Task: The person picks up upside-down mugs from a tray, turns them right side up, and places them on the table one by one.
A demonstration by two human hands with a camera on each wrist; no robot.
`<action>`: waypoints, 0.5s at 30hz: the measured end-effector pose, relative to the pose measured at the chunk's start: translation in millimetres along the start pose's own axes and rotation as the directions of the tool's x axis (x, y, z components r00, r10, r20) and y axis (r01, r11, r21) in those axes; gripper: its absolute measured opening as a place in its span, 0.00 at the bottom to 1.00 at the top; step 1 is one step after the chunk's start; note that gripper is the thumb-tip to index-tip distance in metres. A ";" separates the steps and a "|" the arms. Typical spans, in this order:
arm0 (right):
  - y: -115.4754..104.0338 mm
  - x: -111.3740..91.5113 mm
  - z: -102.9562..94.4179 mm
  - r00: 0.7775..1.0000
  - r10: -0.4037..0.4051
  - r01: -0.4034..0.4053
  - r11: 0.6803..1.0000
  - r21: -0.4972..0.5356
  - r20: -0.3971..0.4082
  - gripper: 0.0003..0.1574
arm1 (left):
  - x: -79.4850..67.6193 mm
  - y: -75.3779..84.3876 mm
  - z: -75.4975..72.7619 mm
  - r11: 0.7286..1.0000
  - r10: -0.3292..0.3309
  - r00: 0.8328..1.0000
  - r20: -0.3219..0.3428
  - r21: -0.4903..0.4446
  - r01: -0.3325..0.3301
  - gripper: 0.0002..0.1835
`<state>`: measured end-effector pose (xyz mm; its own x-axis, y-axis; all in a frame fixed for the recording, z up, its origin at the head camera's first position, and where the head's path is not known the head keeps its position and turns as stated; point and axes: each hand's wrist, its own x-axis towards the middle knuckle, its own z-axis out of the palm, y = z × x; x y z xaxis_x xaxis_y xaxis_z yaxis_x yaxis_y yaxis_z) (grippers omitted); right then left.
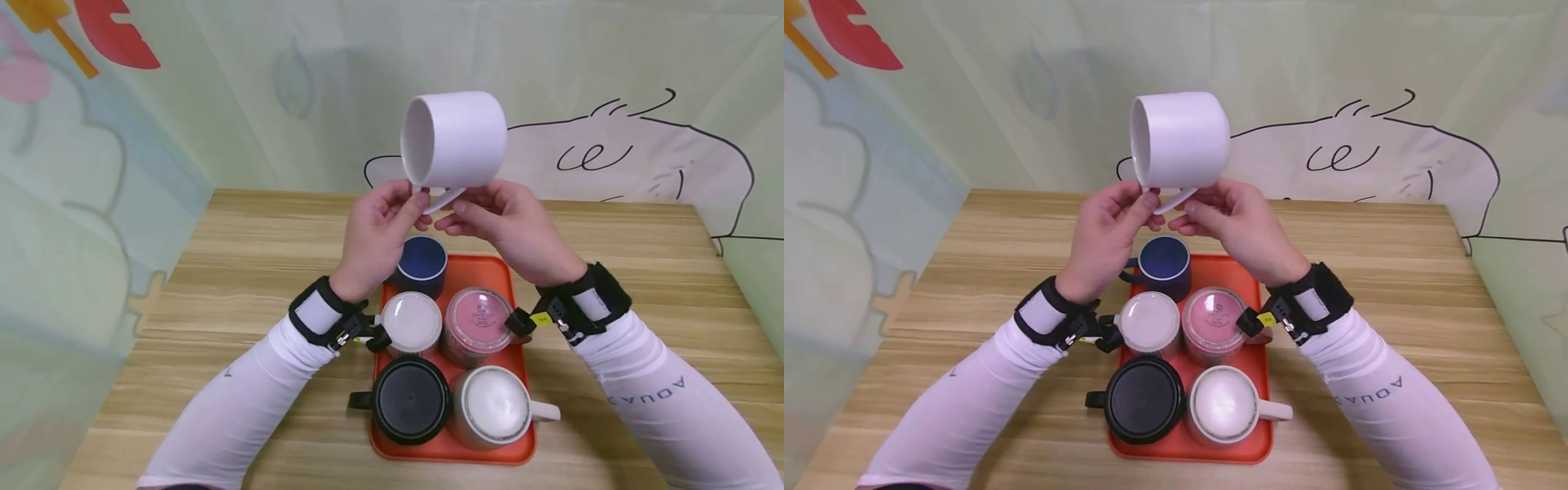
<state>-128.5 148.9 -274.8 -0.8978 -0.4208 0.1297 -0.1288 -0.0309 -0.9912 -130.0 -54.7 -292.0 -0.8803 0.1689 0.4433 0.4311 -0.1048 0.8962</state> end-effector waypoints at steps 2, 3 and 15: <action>0.3 -0.1 -0.2 1.000 0.004 -0.004 1.000 -0.009 0.005 0.27 | 0.1 0.1 -1.3 1.000 0.016 1.000 -0.001 0.004 -0.016 0.13; 0.4 -0.1 -0.3 1.000 0.006 -0.006 1.000 -0.016 0.008 0.27 | 0.0 0.4 -1.9 1.000 0.022 1.000 -0.001 0.008 -0.022 0.12; -2.2 -5.1 -8.4 1.000 -0.006 0.002 0.989 -0.146 -0.023 0.29 | 1.2 -4.3 -21.9 0.994 0.023 0.996 -0.084 0.105 -0.014 0.10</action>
<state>-127.2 158.8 -273.0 -0.9066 -0.3996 0.1361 -0.1910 0.1008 -0.9764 -137.2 -75.4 -295.7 -0.8836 0.0835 0.4607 0.4621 -0.0035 0.8868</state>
